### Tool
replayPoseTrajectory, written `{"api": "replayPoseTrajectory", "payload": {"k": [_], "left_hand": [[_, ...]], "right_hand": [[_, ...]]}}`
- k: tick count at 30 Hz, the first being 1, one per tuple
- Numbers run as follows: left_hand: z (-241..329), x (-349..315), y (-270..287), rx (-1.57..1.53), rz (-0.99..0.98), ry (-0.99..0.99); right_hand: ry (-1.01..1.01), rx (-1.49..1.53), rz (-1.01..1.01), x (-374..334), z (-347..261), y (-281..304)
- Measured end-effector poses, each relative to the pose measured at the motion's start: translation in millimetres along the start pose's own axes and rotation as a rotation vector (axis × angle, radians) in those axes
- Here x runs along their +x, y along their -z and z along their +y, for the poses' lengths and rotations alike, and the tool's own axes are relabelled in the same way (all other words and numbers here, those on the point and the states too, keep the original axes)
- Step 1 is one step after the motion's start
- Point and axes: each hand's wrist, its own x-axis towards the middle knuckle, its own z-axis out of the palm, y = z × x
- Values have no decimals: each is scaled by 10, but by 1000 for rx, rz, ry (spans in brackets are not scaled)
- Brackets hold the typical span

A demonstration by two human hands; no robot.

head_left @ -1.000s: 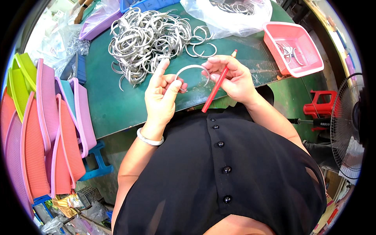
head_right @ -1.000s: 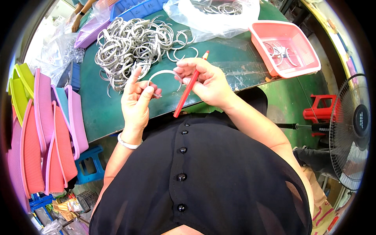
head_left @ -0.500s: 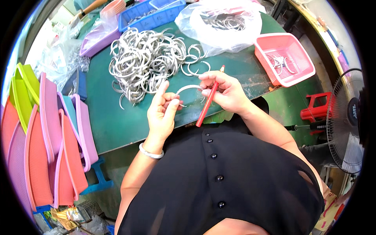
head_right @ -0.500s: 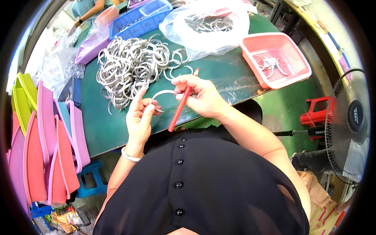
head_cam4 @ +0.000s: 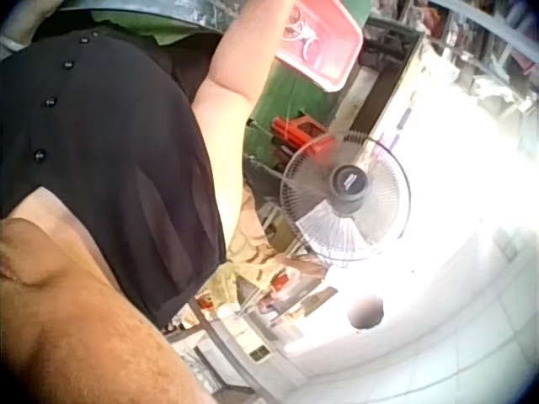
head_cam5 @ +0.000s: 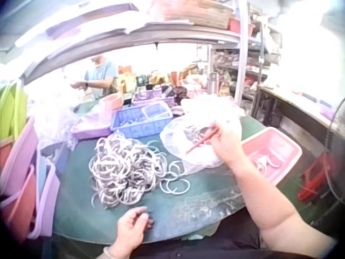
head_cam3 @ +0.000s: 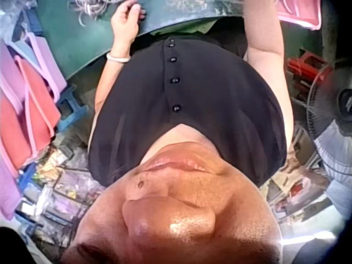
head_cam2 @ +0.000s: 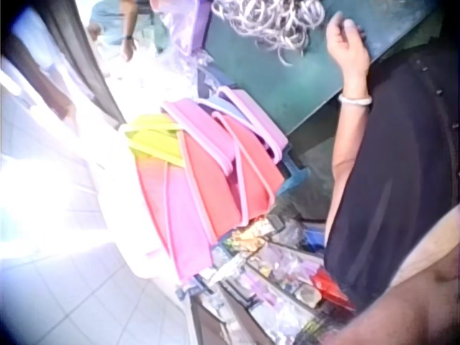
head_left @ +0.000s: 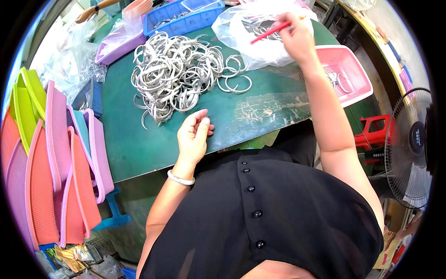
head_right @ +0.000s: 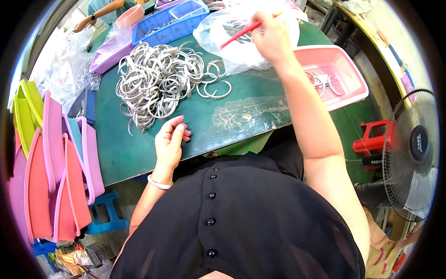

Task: The person uses a red pen to mark individual silver-colored metal components by hand and then places them into a plastic bag. They handle the items one at a time from a large pile on the workbench.

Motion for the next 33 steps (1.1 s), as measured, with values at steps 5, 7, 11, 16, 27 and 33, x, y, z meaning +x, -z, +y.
{"api": "replayPoseTrajectory", "payload": {"k": [5,7,11,16,27,33], "left_hand": [[-2,-3,11,14,-14,-6],[-12,-4,19,25,-19,-18],[-43,6,31,45,-21,-39],[-49,2,34,56,-18,-40],[271,22,-220,-403,-171,254],[379,30,-261,-517,-97,241]], "right_hand": [[194,119,-445,-706,-275,-421],[189,110,-499,-917,-358,-484],[191,71,-533,-1028,-430,-566],[72,181,-532,-966,-445,-462],[-644,1785,-362,-1141,-711,-317],[-648,1813,-367,-1362,-813,-416]]}}
